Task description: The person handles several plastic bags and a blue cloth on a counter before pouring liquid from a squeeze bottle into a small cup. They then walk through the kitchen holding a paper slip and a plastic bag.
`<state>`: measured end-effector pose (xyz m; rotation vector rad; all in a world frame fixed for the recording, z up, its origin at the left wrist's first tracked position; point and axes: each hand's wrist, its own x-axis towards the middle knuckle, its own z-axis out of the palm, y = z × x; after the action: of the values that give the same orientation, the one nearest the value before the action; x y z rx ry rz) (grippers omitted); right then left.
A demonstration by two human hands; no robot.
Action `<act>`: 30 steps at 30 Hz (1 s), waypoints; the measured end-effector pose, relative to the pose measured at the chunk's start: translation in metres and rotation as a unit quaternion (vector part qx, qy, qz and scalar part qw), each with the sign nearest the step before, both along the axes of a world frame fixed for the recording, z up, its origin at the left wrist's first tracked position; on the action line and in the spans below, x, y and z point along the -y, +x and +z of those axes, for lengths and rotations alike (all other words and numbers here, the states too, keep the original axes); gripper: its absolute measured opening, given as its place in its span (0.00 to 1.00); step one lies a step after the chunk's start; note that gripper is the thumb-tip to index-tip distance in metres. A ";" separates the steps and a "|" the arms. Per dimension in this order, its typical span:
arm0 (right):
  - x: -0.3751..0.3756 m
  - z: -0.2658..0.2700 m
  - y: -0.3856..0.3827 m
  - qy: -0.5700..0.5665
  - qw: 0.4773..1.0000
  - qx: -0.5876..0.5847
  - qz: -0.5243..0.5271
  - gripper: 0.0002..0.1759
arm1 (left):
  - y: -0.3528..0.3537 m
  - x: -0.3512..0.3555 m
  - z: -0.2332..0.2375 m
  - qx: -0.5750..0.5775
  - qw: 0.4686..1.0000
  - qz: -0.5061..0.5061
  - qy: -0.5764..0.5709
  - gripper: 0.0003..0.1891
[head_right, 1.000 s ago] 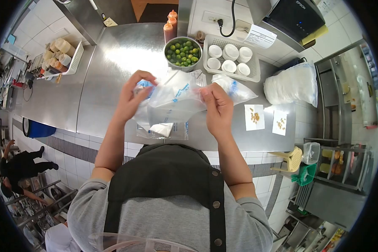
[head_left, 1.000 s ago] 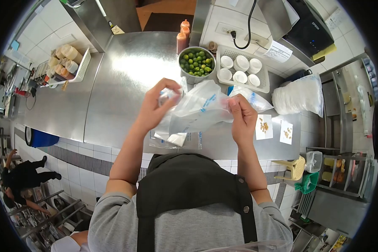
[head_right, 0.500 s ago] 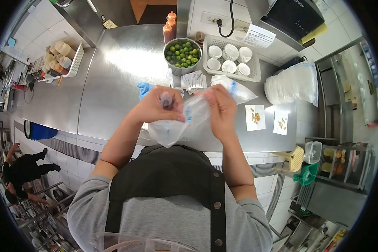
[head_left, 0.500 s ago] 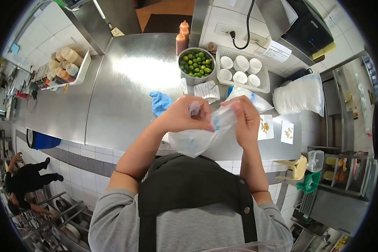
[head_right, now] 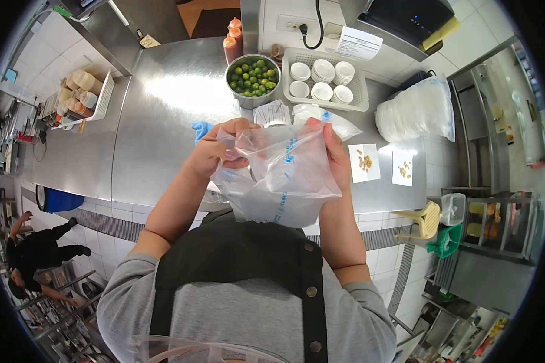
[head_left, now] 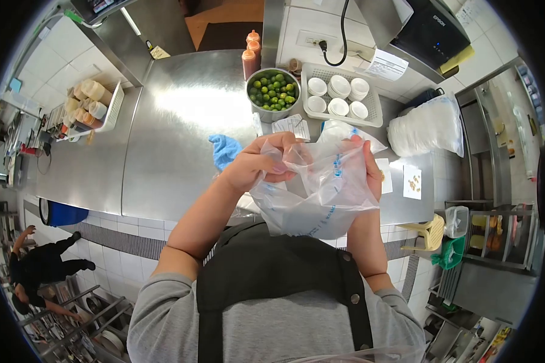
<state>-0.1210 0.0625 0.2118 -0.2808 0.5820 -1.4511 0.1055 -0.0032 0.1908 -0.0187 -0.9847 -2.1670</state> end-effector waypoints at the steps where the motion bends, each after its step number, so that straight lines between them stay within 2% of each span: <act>1: 0.001 -0.007 -0.005 -0.021 1.000 -0.002 0.014 0.20 | -0.002 0.001 -0.003 -0.037 0.998 -0.038 0.039 0.07; 2: 0.003 -0.020 -0.015 -0.041 0.999 -0.005 0.029 0.20 | -0.004 0.001 -0.006 -0.075 0.991 -0.076 0.077 0.07; 5: 0.002 -0.014 -0.015 -0.076 0.997 0.004 0.023 0.19 | -0.008 0.007 -0.013 -0.029 0.996 -0.066 0.048 0.10; 6: 0.002 -0.010 -0.013 -0.084 0.996 0.009 0.013 0.18 | -0.010 0.006 -0.009 0.016 0.997 -0.056 0.042 0.11; 9: 0.006 -0.018 -0.016 -0.205 0.970 0.125 0.029 0.16 | -0.019 0.003 -0.001 0.148 0.989 -0.025 0.005 0.13; 12: 0.003 -0.021 -0.027 -0.224 0.974 -0.013 0.014 0.15 | -0.030 0.004 -0.006 0.265 0.961 0.026 -0.080 0.14; 14: 0.000 -0.020 -0.034 -0.211 0.976 -0.039 -0.027 0.12 | -0.039 0.007 -0.016 0.325 0.929 0.083 -0.155 0.12; 15: -0.001 -0.020 -0.039 -0.206 0.976 -0.052 -0.048 0.11 | -0.041 0.010 -0.017 0.304 0.939 0.097 -0.130 0.10; 16: -0.002 -0.023 -0.047 -0.180 0.969 -0.165 -0.042 0.09 | -0.043 0.012 -0.018 0.283 0.947 0.111 -0.105 0.09; 18: -0.005 -0.032 -0.061 -0.116 0.916 -0.384 -0.029 0.06 | -0.048 0.015 -0.021 0.239 0.962 0.120 -0.052 0.08; 21: -0.010 -0.039 -0.061 -0.066 0.878 -0.471 0.049 0.03 | -0.054 0.024 -0.032 0.180 0.980 0.087 0.010 0.06; 23: -0.011 -0.041 -0.074 -0.066 0.872 -0.484 0.020 0.03 | -0.056 0.030 -0.042 0.159 0.986 0.038 0.027 0.06; 26: -0.005 -0.036 -0.092 -0.084 0.871 -0.482 -0.048 0.03 | -0.077 0.026 -0.037 0.301 0.938 0.161 -0.058 0.05; 29: 0.006 -0.022 -0.097 -0.105 0.868 -0.478 -0.083 0.03 | -0.098 0.031 -0.027 0.231 0.928 0.254 -0.144 0.05; 30: 0.011 -0.018 -0.094 -0.080 0.856 -0.499 -0.107 0.03 | -0.102 0.035 -0.024 0.269 0.906 0.284 -0.164 0.05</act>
<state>-0.2150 0.0517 0.1943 -1.1721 1.3582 -1.5027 0.0030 -0.0379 0.1672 0.6580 -1.4419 -1.4665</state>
